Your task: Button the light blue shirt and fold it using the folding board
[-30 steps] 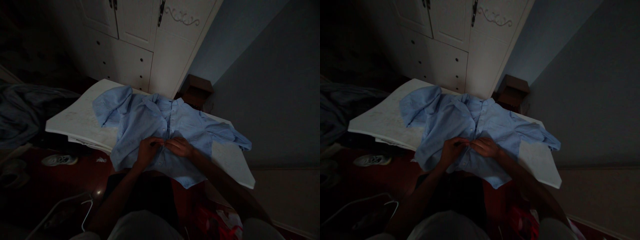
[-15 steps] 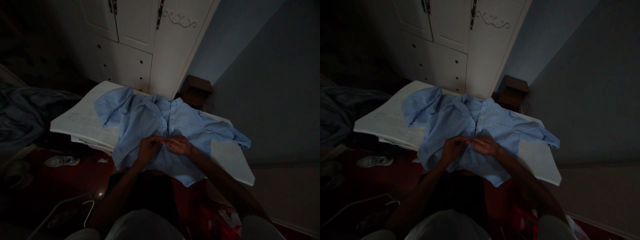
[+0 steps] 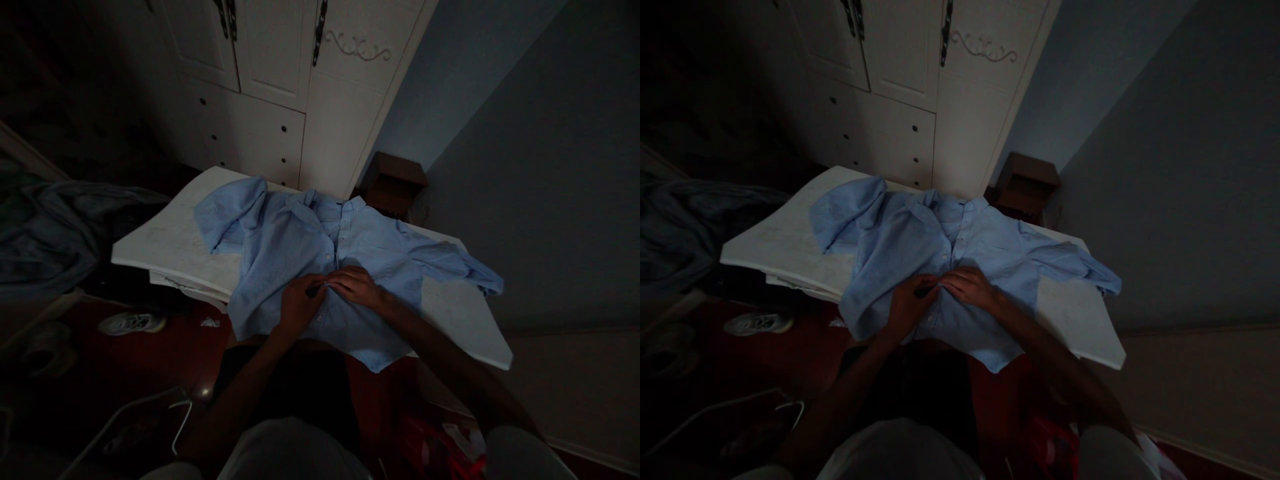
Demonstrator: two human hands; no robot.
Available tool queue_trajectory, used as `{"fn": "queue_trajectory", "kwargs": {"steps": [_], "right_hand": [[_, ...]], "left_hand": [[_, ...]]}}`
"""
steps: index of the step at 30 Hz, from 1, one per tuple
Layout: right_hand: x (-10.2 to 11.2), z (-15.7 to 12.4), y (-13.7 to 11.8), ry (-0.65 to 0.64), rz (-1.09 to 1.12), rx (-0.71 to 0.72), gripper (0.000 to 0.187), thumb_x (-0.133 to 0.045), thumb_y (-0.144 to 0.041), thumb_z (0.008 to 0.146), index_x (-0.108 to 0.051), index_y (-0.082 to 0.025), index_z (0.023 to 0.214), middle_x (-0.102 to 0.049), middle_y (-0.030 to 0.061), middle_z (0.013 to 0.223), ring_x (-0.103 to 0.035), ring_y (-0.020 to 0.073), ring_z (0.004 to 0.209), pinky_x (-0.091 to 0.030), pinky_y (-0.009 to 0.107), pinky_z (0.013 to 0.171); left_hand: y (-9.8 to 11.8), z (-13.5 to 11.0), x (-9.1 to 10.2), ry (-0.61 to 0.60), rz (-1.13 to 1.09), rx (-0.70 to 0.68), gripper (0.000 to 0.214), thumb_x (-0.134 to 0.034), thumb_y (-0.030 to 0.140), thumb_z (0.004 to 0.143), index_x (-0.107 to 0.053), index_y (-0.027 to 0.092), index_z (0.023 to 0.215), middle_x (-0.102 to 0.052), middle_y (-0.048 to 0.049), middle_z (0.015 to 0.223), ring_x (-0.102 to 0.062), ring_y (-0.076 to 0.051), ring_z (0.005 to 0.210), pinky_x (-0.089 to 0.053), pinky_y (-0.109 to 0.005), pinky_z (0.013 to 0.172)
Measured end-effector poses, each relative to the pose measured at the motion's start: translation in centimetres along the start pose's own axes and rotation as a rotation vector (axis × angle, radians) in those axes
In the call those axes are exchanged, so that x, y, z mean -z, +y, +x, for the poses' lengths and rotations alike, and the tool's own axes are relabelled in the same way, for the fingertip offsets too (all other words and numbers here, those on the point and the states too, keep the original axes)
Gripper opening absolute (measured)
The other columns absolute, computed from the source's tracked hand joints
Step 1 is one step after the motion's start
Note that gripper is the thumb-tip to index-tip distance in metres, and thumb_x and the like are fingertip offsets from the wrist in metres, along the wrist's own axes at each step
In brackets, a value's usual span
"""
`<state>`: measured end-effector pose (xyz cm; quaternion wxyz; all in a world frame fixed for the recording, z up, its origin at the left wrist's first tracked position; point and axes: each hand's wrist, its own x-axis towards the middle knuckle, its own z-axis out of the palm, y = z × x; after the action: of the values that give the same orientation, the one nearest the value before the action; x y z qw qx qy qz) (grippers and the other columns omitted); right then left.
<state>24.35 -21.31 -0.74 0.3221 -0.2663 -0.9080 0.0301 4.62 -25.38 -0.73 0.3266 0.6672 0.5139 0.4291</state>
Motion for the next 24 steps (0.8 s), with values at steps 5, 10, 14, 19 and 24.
{"fn": "queue_trajectory", "kwargs": {"steps": [5, 10, 14, 19, 24], "right_hand": [[0.29, 0.39, 0.05, -0.102, 0.307, -0.281, 0.022, -0.055, -0.034, 0.097, -0.072, -0.02, 0.093, -0.075, 0.0039, 0.086, -0.07, 0.014, 0.079, -0.056, 0.027, 0.074], [0.65, 0.74, 0.46, -0.177, 0.469, -0.462, 0.021, -0.059, -0.035, 0.094, -0.073, -0.019, 0.092, -0.074, 0.003, 0.084, -0.068, 0.0129, 0.075, -0.054, 0.025, 0.07], [0.59, 0.8, 0.58, -0.172, 0.509, -0.534, 0.02, -0.063, -0.035, 0.09, -0.074, -0.019, 0.092, -0.071, 0.0012, 0.078, -0.062, 0.0111, 0.066, -0.05, 0.023, 0.061], [0.58, 0.73, 0.28, -0.17, 0.47, -0.574, 0.021, -0.064, -0.037, 0.088, -0.074, -0.019, 0.094, -0.067, -0.0013, 0.071, -0.056, 0.0097, 0.06, -0.044, 0.021, 0.056], [0.43, 0.77, -0.26, -0.11, 0.478, -0.546, 0.021, -0.063, -0.036, 0.088, -0.073, -0.019, 0.094, -0.07, 0.0005, 0.079, -0.059, 0.0106, 0.065, -0.047, 0.022, 0.06]], "left_hand": [[0.39, -0.37, -0.71, 0.067, 0.08, 0.022, 0.018, -0.065, 0.017, 0.082, -0.067, 0.022, 0.098, -0.077, -0.0033, 0.094, -0.072, -0.021, 0.088, -0.056, -0.038, 0.086], [0.73, -0.49, -0.91, 0.123, 0.093, 0.047, 0.015, -0.066, 0.019, 0.081, -0.065, 0.022, 0.096, -0.076, -0.0029, 0.09, -0.073, -0.021, 0.085, -0.055, -0.038, 0.084], [0.7, -0.49, -0.98, 0.136, 0.046, 0.073, 0.015, -0.066, 0.019, 0.081, -0.063, 0.022, 0.096, -0.076, -0.0037, 0.092, -0.072, -0.021, 0.087, -0.055, -0.038, 0.084], [0.62, -0.27, -0.79, 0.141, 0.013, 0.115, 0.011, -0.067, 0.021, 0.08, -0.061, 0.021, 0.089, -0.074, -0.0023, 0.087, -0.071, -0.02, 0.085, -0.055, -0.035, 0.081], [0.64, 0.11, -0.59, 0.133, 0.025, 0.14, 0.011, -0.067, 0.023, 0.078, -0.057, 0.022, 0.084, -0.071, 0.0004, 0.08, -0.071, -0.019, 0.079, -0.055, -0.032, 0.075]]}}
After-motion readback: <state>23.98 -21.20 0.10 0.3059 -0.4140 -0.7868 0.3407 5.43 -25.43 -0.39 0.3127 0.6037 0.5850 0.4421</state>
